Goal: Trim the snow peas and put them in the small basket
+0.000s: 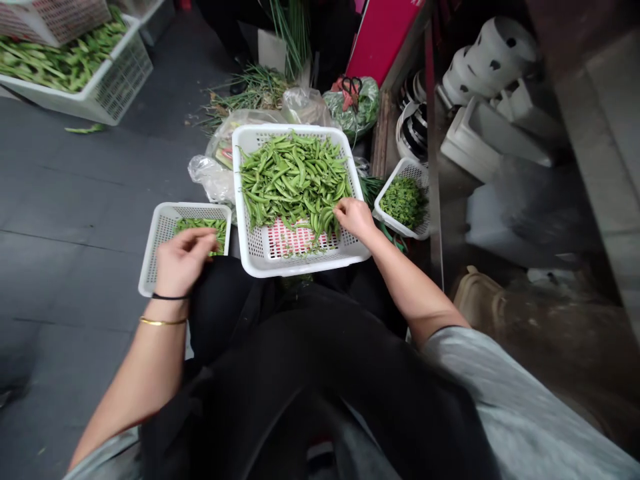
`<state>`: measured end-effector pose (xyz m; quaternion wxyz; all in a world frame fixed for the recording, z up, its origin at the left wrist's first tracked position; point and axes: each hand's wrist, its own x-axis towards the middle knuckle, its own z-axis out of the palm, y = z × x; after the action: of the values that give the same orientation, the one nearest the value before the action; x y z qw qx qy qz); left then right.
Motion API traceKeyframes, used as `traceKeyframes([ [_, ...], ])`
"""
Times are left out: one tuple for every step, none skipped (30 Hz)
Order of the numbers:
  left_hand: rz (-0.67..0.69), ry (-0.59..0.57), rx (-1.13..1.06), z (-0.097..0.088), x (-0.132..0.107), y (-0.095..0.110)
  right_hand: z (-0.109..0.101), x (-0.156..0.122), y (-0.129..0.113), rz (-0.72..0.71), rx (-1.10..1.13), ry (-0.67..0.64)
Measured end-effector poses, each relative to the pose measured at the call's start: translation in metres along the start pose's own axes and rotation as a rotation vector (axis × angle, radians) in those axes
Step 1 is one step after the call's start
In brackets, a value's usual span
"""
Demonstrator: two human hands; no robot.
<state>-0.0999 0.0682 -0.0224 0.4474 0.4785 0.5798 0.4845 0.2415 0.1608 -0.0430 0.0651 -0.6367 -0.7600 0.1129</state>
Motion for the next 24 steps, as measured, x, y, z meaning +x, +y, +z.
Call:
traceKeyframes([
  [-0.087, -0.076, -0.025, 0.015, -0.005, 0.003, -0.006, -0.012, -0.004, -0.065, 0.069, 0.059],
  [-0.205, -0.216, -0.098, 0.033, -0.010, 0.006, -0.011, -0.026, -0.011, -0.144, 0.135, 0.106],
  [-0.312, -0.315, -0.192, 0.052, -0.015, 0.009, -0.015, -0.040, -0.019, -0.236, 0.200, 0.136],
  [-0.413, -0.372, -0.278, 0.070, -0.019, 0.010, -0.017, -0.055, -0.028, -0.334, 0.260, 0.139],
  [-0.497, -0.401, -0.349, 0.087, -0.023, 0.010, -0.018, -0.069, -0.038, -0.415, 0.303, 0.136],
  [-0.537, -0.409, -0.416, 0.100, -0.027, 0.009, -0.018, -0.083, -0.047, -0.494, 0.336, 0.113],
  [-0.532, -0.405, -0.467, 0.110, -0.030, 0.008, -0.017, -0.094, -0.056, -0.566, 0.377, 0.068],
  [-0.514, -0.402, -0.494, 0.116, -0.033, 0.006, -0.015, -0.104, -0.063, -0.614, 0.433, 0.022],
  [-0.493, -0.405, -0.502, 0.118, -0.035, 0.005, -0.014, -0.112, -0.068, -0.641, 0.508, -0.032],
  [-0.476, -0.418, -0.495, 0.118, -0.038, 0.003, -0.012, -0.116, -0.071, -0.639, 0.604, -0.097],
  [-0.469, -0.437, -0.481, 0.116, -0.041, 0.003, -0.012, -0.119, -0.072, -0.608, 0.715, -0.174],
  [-0.470, -0.465, -0.465, 0.113, -0.044, 0.004, -0.013, -0.119, -0.070, -0.548, 0.830, -0.260],
  [-0.472, -0.494, -0.450, 0.109, -0.046, 0.006, -0.014, -0.118, -0.067, -0.466, 0.939, -0.339],
  [-0.472, -0.521, -0.439, 0.105, -0.049, 0.008, -0.018, -0.114, -0.061, -0.369, 1.034, -0.386],
  [-0.471, -0.546, -0.428, 0.102, -0.050, 0.011, -0.022, -0.110, -0.054, -0.269, 1.111, -0.381],
  [-0.468, -0.566, -0.415, 0.098, -0.052, 0.014, -0.027, -0.106, -0.047, -0.182, 1.164, -0.331],
  [-0.465, -0.583, -0.403, 0.095, -0.053, 0.016, -0.033, -0.101, -0.040, -0.116, 1.188, -0.250],
  [-0.460, -0.598, -0.392, 0.092, -0.053, 0.019, -0.039, -0.098, -0.034, -0.080, 1.181, -0.167],
  [-0.453, -0.614, -0.384, 0.089, -0.053, 0.021, -0.045, -0.096, -0.030, -0.076, 1.140, -0.100],
  [-0.447, -0.633, -0.375, 0.087, -0.053, 0.022, -0.049, -0.095, -0.029, -0.104, 1.061, -0.053],
  [-0.442, -0.653, -0.363, 0.085, -0.052, 0.022, -0.053, -0.097, -0.031, -0.162, 0.946, -0.024],
  [-0.439, -0.673, -0.348, 0.084, -0.052, 0.022, -0.055, -0.100, -0.036, -0.243, 0.806, -0.006],
  [-0.437, -0.693, -0.329, 0.083, -0.051, 0.022, -0.055, -0.104, -0.042, -0.340, 0.651, 0.007],
  [-0.433, -0.716, -0.303, 0.082, -0.051, 0.023, -0.054, -0.108, -0.050, -0.442, 0.497, 0.004],
])
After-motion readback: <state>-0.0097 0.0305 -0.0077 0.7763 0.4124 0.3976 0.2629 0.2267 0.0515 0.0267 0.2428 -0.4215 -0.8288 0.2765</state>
